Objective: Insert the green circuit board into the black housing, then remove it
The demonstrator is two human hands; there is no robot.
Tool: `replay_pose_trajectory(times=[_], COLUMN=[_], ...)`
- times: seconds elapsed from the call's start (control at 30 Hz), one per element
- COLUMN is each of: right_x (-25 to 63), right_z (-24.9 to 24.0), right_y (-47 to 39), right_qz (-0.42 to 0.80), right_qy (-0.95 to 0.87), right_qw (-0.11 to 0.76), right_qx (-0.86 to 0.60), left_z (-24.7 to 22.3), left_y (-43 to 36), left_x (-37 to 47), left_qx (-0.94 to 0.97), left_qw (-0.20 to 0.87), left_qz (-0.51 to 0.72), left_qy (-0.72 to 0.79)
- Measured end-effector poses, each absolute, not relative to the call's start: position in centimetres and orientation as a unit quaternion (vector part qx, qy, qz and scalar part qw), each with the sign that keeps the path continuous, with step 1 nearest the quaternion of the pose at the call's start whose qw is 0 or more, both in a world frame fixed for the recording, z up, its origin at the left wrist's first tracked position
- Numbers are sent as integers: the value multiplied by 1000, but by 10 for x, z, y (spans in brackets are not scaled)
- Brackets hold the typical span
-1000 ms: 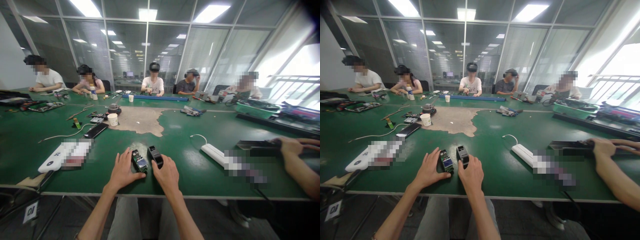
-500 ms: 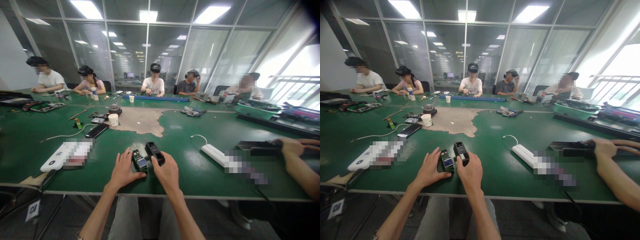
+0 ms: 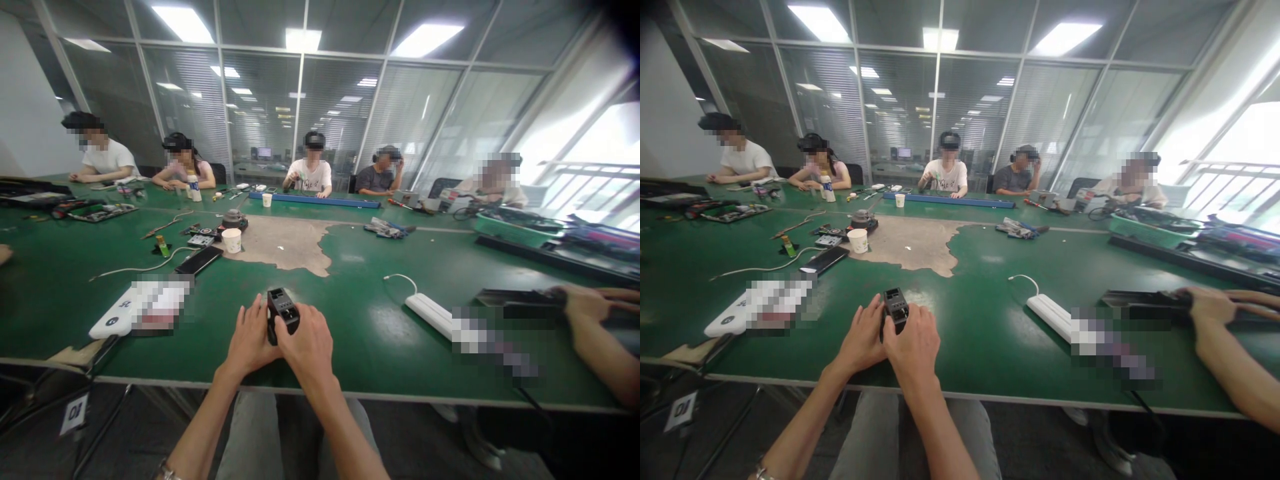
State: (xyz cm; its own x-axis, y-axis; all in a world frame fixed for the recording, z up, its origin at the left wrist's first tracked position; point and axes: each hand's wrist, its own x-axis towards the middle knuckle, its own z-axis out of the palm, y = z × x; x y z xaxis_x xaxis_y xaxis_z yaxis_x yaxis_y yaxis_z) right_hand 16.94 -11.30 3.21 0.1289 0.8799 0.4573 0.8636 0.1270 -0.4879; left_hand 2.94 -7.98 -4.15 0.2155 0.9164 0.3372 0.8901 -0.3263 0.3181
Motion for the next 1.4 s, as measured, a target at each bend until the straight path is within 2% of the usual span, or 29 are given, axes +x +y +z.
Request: replay_pose_trajectory(times=[0.43, 0.63, 0.97, 1.17, 1.4], right_x=[174, 175, 174, 176, 205], right_z=[18, 7, 3, 18, 25], right_y=[-113, -115, -116, -113, -107], right_qz=[12, 40, 37, 35, 9], right_qy=[-685, -675, -672, -666, -631], right_qw=[296, 300, 350, 391, 438], right_qx=[-666, -673, -651, -634, -640], left_z=[-30, -28, -31, -38, -38], left_y=[-86, -86, -85, -83, -80], left_x=[34, 34, 33, 31, 31], left_qx=[772, 777, 779, 779, 778], left_qw=[54, 62, 62, 47, 57], left_qz=[252, 248, 239, 256, 234], left_qy=[580, 575, 576, 570, 580])
